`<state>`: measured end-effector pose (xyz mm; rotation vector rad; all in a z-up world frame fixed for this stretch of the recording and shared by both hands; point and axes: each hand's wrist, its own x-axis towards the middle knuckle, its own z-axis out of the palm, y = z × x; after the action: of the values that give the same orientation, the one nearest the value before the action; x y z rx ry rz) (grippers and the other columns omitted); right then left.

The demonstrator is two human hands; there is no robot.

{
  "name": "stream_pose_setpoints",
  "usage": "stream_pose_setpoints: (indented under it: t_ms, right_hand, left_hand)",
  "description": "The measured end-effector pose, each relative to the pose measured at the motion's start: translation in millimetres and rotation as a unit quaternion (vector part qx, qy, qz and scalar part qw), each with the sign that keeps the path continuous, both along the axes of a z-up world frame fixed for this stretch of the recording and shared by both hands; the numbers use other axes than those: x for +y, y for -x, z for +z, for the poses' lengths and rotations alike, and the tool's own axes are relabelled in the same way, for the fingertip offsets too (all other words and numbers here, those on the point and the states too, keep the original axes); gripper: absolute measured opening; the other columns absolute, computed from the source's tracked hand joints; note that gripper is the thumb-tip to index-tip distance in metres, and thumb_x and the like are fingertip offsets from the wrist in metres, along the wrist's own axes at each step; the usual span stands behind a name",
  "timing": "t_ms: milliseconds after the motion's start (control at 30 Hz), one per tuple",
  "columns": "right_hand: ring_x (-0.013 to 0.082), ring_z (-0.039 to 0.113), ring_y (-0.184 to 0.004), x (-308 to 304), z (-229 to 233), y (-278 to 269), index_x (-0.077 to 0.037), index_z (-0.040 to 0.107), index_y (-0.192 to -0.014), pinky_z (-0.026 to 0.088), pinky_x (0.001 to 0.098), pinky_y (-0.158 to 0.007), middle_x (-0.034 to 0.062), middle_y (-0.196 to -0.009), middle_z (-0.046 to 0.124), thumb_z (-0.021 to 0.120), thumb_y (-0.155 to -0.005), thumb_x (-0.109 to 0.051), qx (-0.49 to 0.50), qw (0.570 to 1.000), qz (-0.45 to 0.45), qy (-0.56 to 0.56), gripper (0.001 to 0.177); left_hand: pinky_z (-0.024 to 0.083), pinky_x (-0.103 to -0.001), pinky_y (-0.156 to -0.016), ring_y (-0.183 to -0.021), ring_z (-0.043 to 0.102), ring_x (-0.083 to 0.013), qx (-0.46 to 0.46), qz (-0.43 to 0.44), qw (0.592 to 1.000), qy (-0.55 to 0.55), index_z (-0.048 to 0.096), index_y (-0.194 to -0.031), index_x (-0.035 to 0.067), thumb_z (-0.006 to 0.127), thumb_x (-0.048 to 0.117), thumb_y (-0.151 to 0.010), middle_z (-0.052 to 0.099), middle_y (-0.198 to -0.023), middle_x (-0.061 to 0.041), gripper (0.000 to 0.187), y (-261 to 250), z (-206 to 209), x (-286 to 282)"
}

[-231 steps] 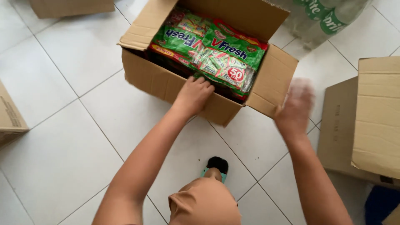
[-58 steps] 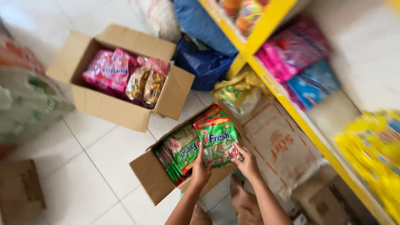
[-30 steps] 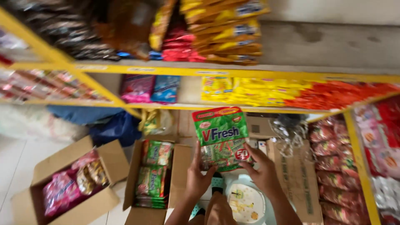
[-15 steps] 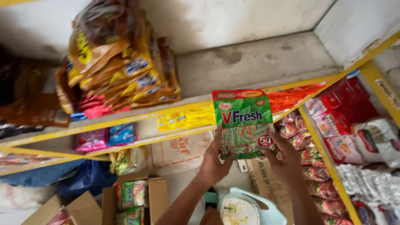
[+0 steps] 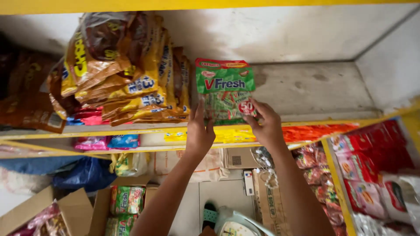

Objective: Restocking various candy and snack packets from cardboard boxes onto store shelves.

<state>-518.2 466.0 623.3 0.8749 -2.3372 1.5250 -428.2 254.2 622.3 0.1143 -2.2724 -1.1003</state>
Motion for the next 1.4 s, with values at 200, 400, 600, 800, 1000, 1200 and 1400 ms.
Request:
stream_pose_setpoints:
  t_ms: [200, 400, 600, 800, 1000, 1200, 1400]
  right_hand:
    - [0.0190, 0.070, -0.094, -38.2, -28.0, 30.2, -0.003, 0.064, -0.137, 0.057, 0.0310, -0.080, 0.0141, -0.111, 0.070, 0.080, -0.084, 0.002, 0.015, 0.998, -0.027, -0.045, 0.055]
    - [0.0151, 0.072, -0.093, -42.4, -59.9, 36.3, -0.004, 0.062, -0.138, 0.062, 0.0274, -0.075, 0.0142, -0.114, 0.069, 0.077, -0.087, -0.001, -0.087, 0.995, 0.028, 0.027, 0.054]
    - [0.0236, 0.069, -0.085, -38.2, -28.2, 24.2, -0.003, 0.069, -0.128, 0.059, 0.0343, -0.073, 0.0175, -0.109, 0.066, 0.087, -0.083, -0.010, -0.005, 0.993, -0.032, -0.110, 0.049]
    - [0.0276, 0.064, -0.092, -63.3, -1.5, -65.2, -0.003, 0.069, -0.128, 0.053, 0.0385, -0.087, 0.0147, -0.114, 0.065, 0.083, -0.094, -0.005, 0.148, 0.982, -0.081, -0.087, 0.037]
    - [0.0232, 0.066, -0.090, -139.6, -80.5, -179.6, -0.003, 0.069, -0.113, 0.054, 0.0347, -0.082, 0.0119, -0.106, 0.069, 0.077, -0.090, -0.004, 0.059, 0.991, 0.090, -0.083, 0.025]
    - [0.0219, 0.065, -0.085, -226.3, -201.2, -282.5, -0.002, 0.068, -0.113, 0.055, 0.0333, -0.078, 0.0105, -0.106, 0.069, 0.076, -0.089, -0.003, -0.060, 0.963, 0.235, -0.114, 0.026]
    - [0.0231, 0.066, -0.082, -300.4, -346.0, -343.8, -0.002, 0.069, -0.114, 0.056, 0.0339, -0.077, 0.0108, -0.104, 0.068, 0.076, -0.087, -0.006, -0.134, 0.918, 0.317, -0.199, 0.028]
  left_hand:
    - [0.036, -0.049, -0.116, -0.134, 0.042, -0.0513, -0.072, 0.073, 0.984, 0.144, 0.042, -0.141, -0.015, 0.057, -0.012, -0.070, 0.045, -0.143, -0.034, 0.072, 40.0, -57.7, -9.8]
    - [0.033, -0.049, -0.120, -0.140, 0.037, -0.0490, -0.205, 0.051, 0.961, 0.178, 0.036, -0.146, -0.016, 0.060, -0.002, -0.081, 0.032, -0.155, -0.036, 0.070, 25.5, -46.0, 6.0]
    - [0.024, -0.055, -0.121, -0.150, 0.019, -0.0533, -0.111, -0.027, 0.982, 0.150, 0.040, -0.151, 0.002, 0.068, 0.014, -0.087, 0.026, -0.161, -0.032, 0.071, -69.4, 3.6, 30.3]
    - [0.034, -0.052, -0.118, -0.143, 0.036, -0.0473, -0.109, 0.093, 0.988, -0.056, 0.046, -0.148, 0.002, 0.071, 0.018, -0.090, 0.035, -0.157, -0.028, 0.065, -183.8, -111.8, -29.8]
    - [0.051, -0.045, -0.102, -0.127, 0.058, -0.0377, -0.238, 0.309, 0.891, -0.234, 0.057, -0.138, 0.005, 0.072, 0.016, -0.090, 0.060, -0.137, -0.022, 0.051, -334.9, -248.6, -71.8]
    - [0.059, -0.035, -0.088, -0.113, 0.069, -0.0247, -0.226, 0.432, 0.753, -0.442, 0.052, -0.145, 0.006, 0.069, 0.018, -0.095, 0.062, -0.138, -0.017, 0.054, -455.9, -418.2, -82.6]
    - [0.056, -0.036, -0.084, -0.103, 0.067, -0.0250, -0.178, 0.480, 0.690, -0.511, 0.039, -0.153, 0.006, 0.064, 0.017, -0.097, 0.057, -0.145, -0.013, 0.062, -501.4, -521.1, -135.4]
